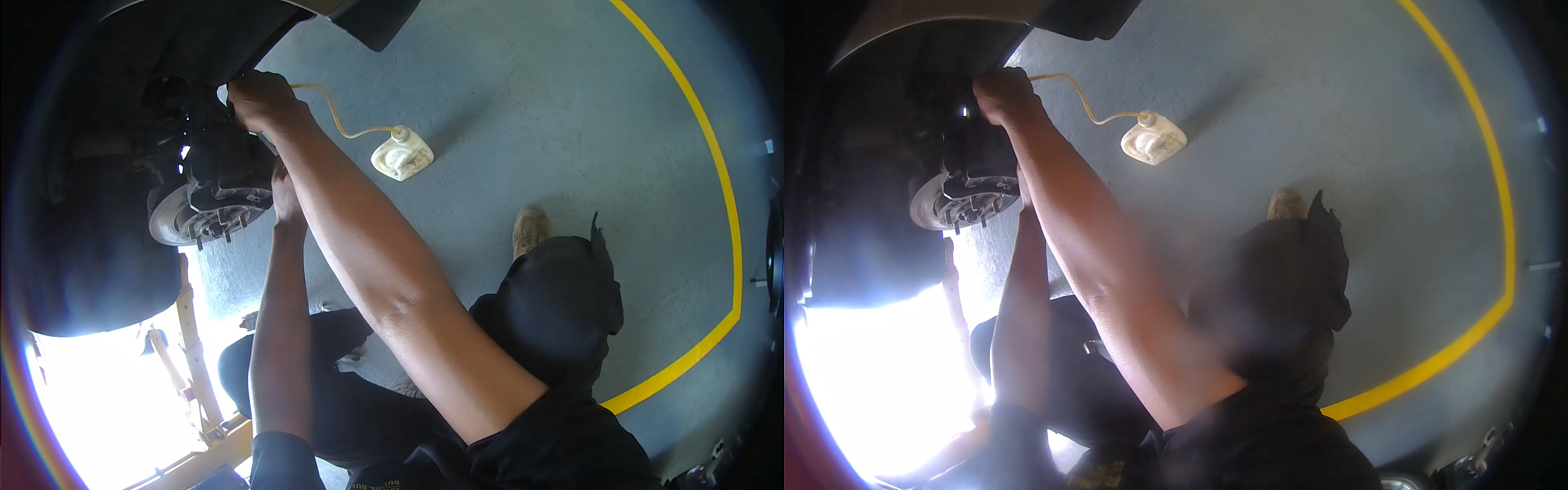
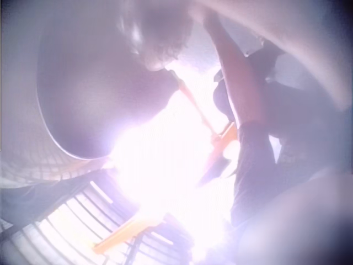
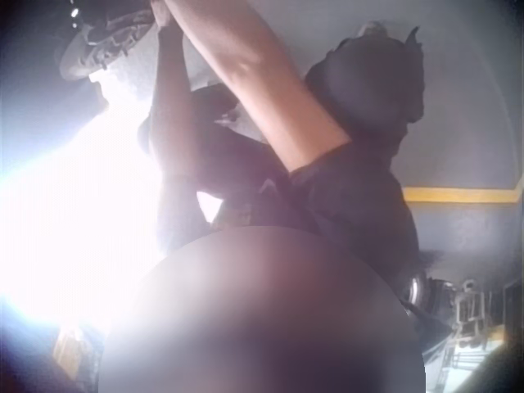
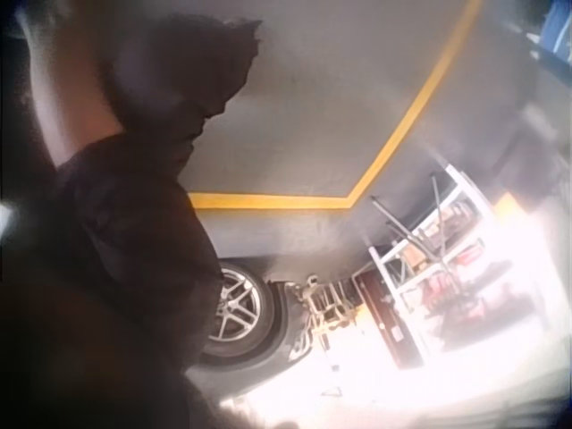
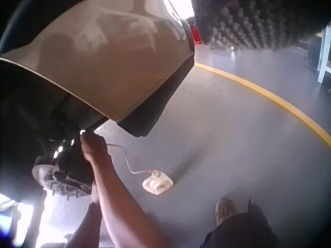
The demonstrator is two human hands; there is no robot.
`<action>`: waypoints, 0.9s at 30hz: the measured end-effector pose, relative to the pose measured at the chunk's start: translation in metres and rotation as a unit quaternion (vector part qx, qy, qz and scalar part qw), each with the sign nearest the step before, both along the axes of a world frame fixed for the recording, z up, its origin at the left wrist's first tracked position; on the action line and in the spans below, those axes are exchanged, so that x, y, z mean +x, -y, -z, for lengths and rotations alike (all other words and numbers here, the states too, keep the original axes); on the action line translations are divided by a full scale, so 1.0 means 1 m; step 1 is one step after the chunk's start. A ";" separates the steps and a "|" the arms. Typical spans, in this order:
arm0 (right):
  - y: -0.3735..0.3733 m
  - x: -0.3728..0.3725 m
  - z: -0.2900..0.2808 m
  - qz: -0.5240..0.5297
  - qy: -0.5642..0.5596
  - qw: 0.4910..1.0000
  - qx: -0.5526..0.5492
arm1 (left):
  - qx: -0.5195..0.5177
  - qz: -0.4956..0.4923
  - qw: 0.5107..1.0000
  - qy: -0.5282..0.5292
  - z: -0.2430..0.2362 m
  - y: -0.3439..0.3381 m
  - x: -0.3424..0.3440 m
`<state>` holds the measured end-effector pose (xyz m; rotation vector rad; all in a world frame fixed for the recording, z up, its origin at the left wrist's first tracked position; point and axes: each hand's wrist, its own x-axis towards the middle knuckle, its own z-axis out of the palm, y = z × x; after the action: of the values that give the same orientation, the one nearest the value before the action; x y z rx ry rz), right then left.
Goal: The person kneels beside a lifted car and uses a brake bleeding kit to purge fluid from the front brake caliper. They attach a clear tube to the bleeder valve, open the valve to allow fluid to flow into a collection bottle, then close the valve and repeat the process. The person briefly stands to wipe their hands before resuming the bleeding procedure.
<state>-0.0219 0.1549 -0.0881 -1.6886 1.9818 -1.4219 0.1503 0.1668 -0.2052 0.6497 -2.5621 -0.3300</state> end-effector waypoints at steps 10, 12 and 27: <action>0.018 -0.007 0.007 -0.023 0.040 0.999 -0.016 | -0.180 0.138 0.971 0.077 -0.102 -0.047 -0.006; 0.017 -0.009 0.007 -0.053 0.059 0.997 0.000 | -0.149 0.094 0.984 0.002 -0.141 -0.058 -0.007; 0.034 -0.003 0.030 -0.029 0.085 0.996 0.001 | 0.251 -0.078 0.878 -0.400 -0.253 0.227 -0.103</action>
<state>-0.0252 0.1206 -0.1181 -1.5531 1.8288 -1.4890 0.0473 -0.0602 0.0478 0.6969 -1.6162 -0.9928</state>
